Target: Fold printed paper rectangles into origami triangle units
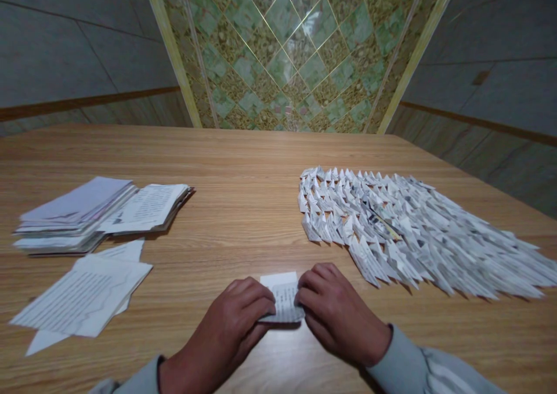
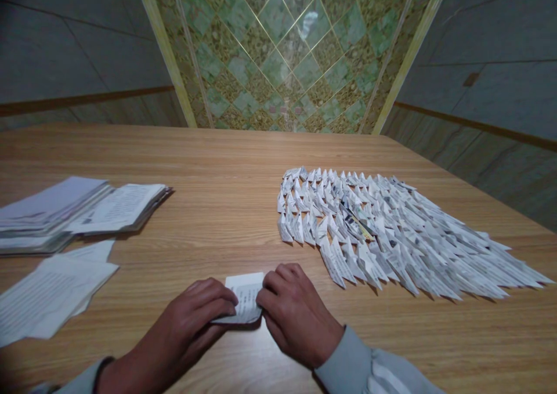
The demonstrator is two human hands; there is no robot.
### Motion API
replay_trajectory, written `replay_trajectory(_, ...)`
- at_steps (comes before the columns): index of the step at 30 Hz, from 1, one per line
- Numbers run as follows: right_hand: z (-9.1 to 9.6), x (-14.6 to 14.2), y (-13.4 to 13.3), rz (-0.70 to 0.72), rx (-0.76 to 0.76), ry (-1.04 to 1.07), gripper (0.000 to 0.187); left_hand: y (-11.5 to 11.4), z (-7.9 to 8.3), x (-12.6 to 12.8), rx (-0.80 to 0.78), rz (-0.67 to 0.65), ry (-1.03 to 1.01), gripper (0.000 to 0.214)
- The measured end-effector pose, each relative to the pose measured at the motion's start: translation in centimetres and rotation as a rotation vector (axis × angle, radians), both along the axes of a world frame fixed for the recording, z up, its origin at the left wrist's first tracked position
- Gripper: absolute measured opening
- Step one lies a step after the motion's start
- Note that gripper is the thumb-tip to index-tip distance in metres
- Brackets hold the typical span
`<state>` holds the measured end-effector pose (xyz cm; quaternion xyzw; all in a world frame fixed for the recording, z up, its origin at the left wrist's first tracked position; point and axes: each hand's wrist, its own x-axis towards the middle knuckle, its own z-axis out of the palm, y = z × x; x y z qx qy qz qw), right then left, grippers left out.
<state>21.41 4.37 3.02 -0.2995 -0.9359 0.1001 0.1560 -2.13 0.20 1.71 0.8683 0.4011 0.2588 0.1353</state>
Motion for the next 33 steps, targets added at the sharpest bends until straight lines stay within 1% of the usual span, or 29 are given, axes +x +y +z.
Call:
replay_trajectory(2, 0.2, 0.1, -0.1, -0.016, -0.05, 0.012, 0.006, 0.0, -0.1, 0.0, -0.012, 0.035, -0.03, 0.011)
replay_trajectory(4, 0.2, 0.0, -0.2, -0.045, -0.087, 0.041, 0.012, 0.0, -0.2, -0.1, -0.048, 0.089, -0.037, 0.009)
replay_trajectory(7, 0.0, -0.5, -0.1, -0.129, -0.139, 0.097, 0.017, 0.0, -0.6, -0.1, -0.1, 0.211, -0.047, 0.009)
replay_trajectory(10, -0.2, -1.1, 0.0, -0.214, -0.165, 0.125, 0.017, 0.0, -0.9, 0.0, -0.106, 0.319, -0.07, 0.007)
replay_trajectory(11, -0.3, -1.3, 0.0, -0.239, -0.164, 0.127, 0.017, 0.0, -0.9, 0.0, -0.094, 0.342, -0.075, 0.012)
replay_trajectory(13, -0.5, -1.7, -0.1, -0.289, -0.149, 0.128, 0.019, 0.1, -1.0, 0.1, -0.055, 0.366, -0.069, 0.028)
replay_trajectory(16, -0.7, -2.0, -0.3, -0.359, -0.128, 0.121, 0.02, 0.2, -1.0, 0.3, -0.004, 0.374, -0.027, 0.056)
replay_trajectory(18, -0.7, -2.0, -0.4, -0.396, -0.12, 0.118, 0.02, 0.3, -1.1, 0.4, 0.015, 0.374, 0.011, 0.062)
replay_trajectory(24, -1.2, -2.2, -0.4, -0.423, -0.101, 0.131, 0.02, 0.3, -1.2, 0.4, 0.067, 0.351, 0.064, 0.056)
replay_trajectory(27, -1.3, -2.3, -0.4, -0.45, -0.122, 0.172, 0.021, 0.4, -1.0, 0.4, 0.078, 0.341, 0.084, 0.052)
replay_trajectory(30, -1.1, -2.3, -0.5, -0.468, -0.165, 0.21, 0.025, 0.5, -0.8, 0.5, 0.091, 0.308, 0.124, 0.041)
replay_trajectory(33, -1.0, -2.2, -0.2, -0.466, -0.208, 0.237, 0.022, 0.7, -1.0, 0.6, 0.184, 0.264, 0.184, 0.028)
